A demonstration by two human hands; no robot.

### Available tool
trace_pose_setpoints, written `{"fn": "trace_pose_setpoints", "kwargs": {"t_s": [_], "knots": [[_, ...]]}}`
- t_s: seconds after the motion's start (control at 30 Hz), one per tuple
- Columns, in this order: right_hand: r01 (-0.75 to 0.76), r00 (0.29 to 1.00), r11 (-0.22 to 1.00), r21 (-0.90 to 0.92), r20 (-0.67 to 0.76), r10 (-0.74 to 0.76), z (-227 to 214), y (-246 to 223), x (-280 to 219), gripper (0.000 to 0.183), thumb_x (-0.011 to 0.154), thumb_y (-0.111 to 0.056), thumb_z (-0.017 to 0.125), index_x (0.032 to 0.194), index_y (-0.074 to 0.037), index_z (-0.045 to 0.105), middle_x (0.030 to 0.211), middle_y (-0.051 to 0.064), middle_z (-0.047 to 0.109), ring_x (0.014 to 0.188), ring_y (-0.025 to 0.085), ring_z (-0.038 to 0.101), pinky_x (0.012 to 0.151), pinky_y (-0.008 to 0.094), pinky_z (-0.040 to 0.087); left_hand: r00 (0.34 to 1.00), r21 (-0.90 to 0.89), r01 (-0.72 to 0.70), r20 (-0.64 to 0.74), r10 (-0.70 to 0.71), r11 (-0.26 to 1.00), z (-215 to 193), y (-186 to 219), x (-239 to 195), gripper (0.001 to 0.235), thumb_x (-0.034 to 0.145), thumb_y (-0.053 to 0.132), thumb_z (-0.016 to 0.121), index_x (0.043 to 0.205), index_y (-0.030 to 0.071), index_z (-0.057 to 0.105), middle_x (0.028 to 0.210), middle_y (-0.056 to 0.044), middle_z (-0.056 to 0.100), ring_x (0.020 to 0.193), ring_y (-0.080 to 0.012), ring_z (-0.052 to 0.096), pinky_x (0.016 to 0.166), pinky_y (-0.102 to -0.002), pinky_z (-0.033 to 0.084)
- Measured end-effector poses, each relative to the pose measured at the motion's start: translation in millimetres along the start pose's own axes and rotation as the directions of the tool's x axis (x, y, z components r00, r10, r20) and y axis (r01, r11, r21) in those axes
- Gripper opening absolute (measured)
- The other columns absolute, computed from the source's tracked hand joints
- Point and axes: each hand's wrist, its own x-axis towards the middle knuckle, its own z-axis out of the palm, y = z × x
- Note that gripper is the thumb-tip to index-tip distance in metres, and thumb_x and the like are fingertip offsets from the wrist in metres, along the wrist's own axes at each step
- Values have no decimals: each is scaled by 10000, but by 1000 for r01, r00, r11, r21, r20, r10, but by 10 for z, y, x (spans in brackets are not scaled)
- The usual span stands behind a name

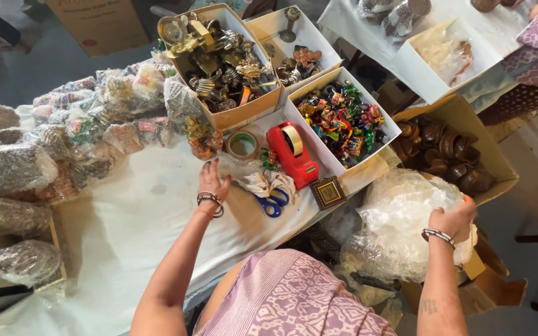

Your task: The person wraps small decorative items in bubble wrap and places them into a box. They also wipe a small metal figurine with a white cloth and place it on the table.

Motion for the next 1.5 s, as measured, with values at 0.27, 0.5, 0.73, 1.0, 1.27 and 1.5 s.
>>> {"fn": "trace_pose_setpoints", "kwargs": {"t_s": [0.27,0.5,0.73,1.0,1.27,1.5], "knots": [[741,628,657,-138,-204,-751,821,382,-212,428,1065,-569,561,1267,-209,679,1415,14,604,1444,276,513,1239,422,444,950,-111,309,-12,-312,945,94,128,216,912,758,361,829,1507,82,392,1244,-227,655,1142,-450,594,1002,-487,488],[389,918,921,-37,-69,-390,831,471,-233,453,934,-419,741,1283,-131,723,1574,181,505,1501,369,318,1200,517,288,870,-110,476,205,-449,872,-75,238,111,402,801,316,769,1169,162,717,990,-78,754,1031,-330,692,955,-416,540],[368,913,882,296,68,-403,731,241,-188,422,1066,-575,612,1341,-258,659,1429,52,646,1287,190,546,1034,378,482,963,-128,77,-246,-106,989,-83,129,-26,132,789,218,770,844,100,745,1149,-136,706,1055,-382,614,923,-455,509],[734,657,647,-207,459,-599,765,79,-625,517,892,-602,627,1343,-351,656,1494,-21,542,1470,275,361,1184,555,294,943,-541,184,-140,-303,821,-201,-67,-39,170,931,218,726,945,68,648,1054,-56,734,908,-177,670,757,-313,561],[484,834,810,-331,456,-311,1107,459,-233,455,886,-386,695,1334,-308,693,1462,-6,601,1428,235,431,1152,632,303,935,-666,47,-233,-268,745,-445,-241,26,124,984,128,712,957,45,623,1055,-57,729,917,-106,629,796,-266,538],[378,922,905,195,-161,-351,1125,362,-105,175,984,-255,718,1123,-166,778,1209,134,740,1214,332,637,1051,468,487,926,-933,12,-126,-357,359,-846,-477,-57,105,1018,134,669,992,106,572,1161,-57,703,972,-89,637,751,-253,574]]}}
